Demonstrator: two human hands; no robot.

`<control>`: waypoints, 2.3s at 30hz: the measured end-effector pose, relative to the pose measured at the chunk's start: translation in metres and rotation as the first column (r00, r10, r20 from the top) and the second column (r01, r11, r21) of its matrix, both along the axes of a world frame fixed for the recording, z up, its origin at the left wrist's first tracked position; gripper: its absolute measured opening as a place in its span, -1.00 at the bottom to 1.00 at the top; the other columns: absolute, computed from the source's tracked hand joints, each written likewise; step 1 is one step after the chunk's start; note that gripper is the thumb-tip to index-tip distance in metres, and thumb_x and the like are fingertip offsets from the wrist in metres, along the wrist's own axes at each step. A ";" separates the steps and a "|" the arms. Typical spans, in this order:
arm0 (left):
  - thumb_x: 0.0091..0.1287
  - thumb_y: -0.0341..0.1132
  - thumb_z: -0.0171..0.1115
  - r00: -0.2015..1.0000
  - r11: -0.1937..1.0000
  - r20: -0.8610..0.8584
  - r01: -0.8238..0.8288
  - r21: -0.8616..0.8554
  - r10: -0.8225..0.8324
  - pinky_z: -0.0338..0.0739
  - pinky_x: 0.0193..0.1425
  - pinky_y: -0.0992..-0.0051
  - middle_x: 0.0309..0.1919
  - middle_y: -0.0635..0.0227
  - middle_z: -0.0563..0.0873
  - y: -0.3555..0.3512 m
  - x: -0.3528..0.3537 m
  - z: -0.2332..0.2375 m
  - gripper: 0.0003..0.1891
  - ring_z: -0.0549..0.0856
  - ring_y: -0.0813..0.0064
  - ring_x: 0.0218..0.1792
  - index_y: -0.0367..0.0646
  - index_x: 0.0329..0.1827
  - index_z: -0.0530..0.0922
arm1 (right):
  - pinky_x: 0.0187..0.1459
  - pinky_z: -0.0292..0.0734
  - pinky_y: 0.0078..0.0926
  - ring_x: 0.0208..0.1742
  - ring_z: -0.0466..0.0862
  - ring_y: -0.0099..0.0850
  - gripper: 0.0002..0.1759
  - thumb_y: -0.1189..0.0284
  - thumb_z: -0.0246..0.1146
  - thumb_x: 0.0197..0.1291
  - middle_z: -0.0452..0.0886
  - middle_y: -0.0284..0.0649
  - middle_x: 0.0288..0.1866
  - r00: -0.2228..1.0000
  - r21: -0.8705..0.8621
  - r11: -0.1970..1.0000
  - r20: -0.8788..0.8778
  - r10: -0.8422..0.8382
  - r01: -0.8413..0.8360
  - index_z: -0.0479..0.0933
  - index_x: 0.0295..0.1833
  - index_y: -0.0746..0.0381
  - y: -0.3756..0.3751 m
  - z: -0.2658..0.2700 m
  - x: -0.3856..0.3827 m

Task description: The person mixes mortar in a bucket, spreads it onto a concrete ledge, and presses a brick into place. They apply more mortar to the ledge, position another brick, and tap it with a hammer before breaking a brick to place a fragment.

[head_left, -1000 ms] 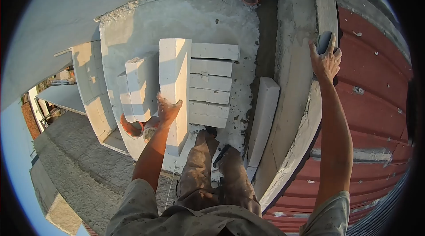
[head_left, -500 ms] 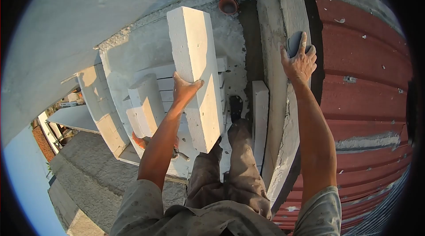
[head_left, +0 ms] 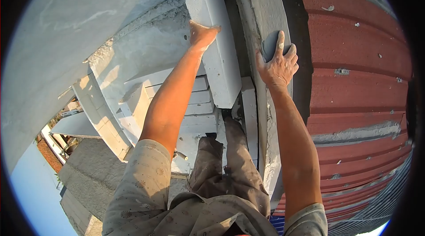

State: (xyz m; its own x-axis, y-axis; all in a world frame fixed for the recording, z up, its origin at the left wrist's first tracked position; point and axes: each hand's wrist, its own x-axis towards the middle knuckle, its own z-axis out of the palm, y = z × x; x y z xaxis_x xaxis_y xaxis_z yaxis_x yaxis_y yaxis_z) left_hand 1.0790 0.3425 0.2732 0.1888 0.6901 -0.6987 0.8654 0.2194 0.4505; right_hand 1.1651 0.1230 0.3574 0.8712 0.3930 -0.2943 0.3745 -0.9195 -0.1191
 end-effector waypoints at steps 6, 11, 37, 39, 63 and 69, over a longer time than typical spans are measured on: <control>0.13 -0.04 0.55 0.989 0.999 -0.147 0.002 -0.032 -0.007 0.39 0.53 0.26 0.47 -0.21 0.34 -0.014 0.027 -0.011 0.26 0.46 -0.01 0.45 -0.46 0.60 -0.21 | 0.33 0.19 0.04 0.43 0.28 0.05 0.11 -0.09 0.39 0.08 0.11 0.18 0.50 1.000 0.038 0.999 -0.011 0.008 -0.008 -0.02 0.68 -0.18 0.000 0.001 0.002; 0.10 -0.02 0.54 0.986 1.000 -0.164 0.027 0.001 -0.026 0.48 0.45 0.22 0.43 -0.17 0.41 -0.018 0.038 -0.033 0.22 0.53 -0.01 0.38 -0.42 0.60 -0.14 | 0.31 0.19 0.06 0.41 0.29 0.06 0.11 -0.08 0.41 0.08 0.13 0.20 0.47 0.999 0.054 0.998 0.047 0.026 -0.028 0.00 0.68 -0.16 -0.002 -0.003 0.001; 0.07 0.11 0.50 0.985 0.998 -0.162 0.055 -0.011 -0.056 0.45 0.45 0.14 0.54 -0.24 0.22 -0.050 0.083 -0.120 0.31 0.45 -0.02 0.47 -0.29 0.66 -0.23 | 0.26 0.24 0.13 0.36 0.33 0.14 0.16 -0.06 0.46 0.02 0.16 0.33 0.45 0.996 0.076 0.995 0.073 0.056 -0.062 0.02 0.67 -0.05 0.000 -0.006 0.002; 0.06 0.11 0.50 0.985 0.999 -0.167 0.052 0.001 -0.051 0.45 0.45 0.15 0.54 -0.26 0.21 -0.050 0.083 -0.122 0.31 0.47 -0.04 0.45 -0.29 0.66 -0.24 | 0.26 0.24 0.13 0.36 0.33 0.14 0.16 -0.05 0.46 0.02 0.16 0.33 0.45 0.996 0.088 0.994 0.069 0.056 -0.062 0.02 0.67 -0.05 -0.001 -0.006 0.002; 0.04 -0.03 0.56 0.986 0.993 0.120 -0.114 0.016 0.112 0.27 0.56 0.18 0.47 -0.42 0.25 -0.026 -0.086 0.061 0.30 0.34 -0.18 0.50 -0.58 0.56 -0.20 | 0.34 0.26 0.09 0.43 0.33 0.08 0.10 -0.16 0.32 0.16 0.17 0.26 0.48 0.992 -0.003 0.998 0.107 0.070 -0.070 -0.06 0.70 -0.13 0.001 -0.001 -0.005; 0.04 -0.02 0.57 0.973 0.975 0.080 -0.219 0.047 0.215 0.30 0.54 0.20 0.40 -0.36 0.36 -0.048 -0.209 0.091 0.29 0.39 -0.13 0.47 -0.50 0.58 -0.19 | 0.33 0.31 0.09 0.47 0.33 0.08 0.09 -0.23 0.30 0.16 0.19 0.19 0.49 0.982 -0.019 0.997 0.170 0.079 -0.077 -0.07 0.70 -0.22 -0.002 -0.009 -0.005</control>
State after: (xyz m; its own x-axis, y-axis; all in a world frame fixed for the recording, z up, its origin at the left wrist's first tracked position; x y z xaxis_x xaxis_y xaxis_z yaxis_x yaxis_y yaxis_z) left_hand 0.8699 0.2947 0.3639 0.0804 0.7571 -0.6483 0.7634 0.3714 0.5284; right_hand 1.1599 0.1206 0.3481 0.8758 0.4592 -0.1488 0.4592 -0.8876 -0.0362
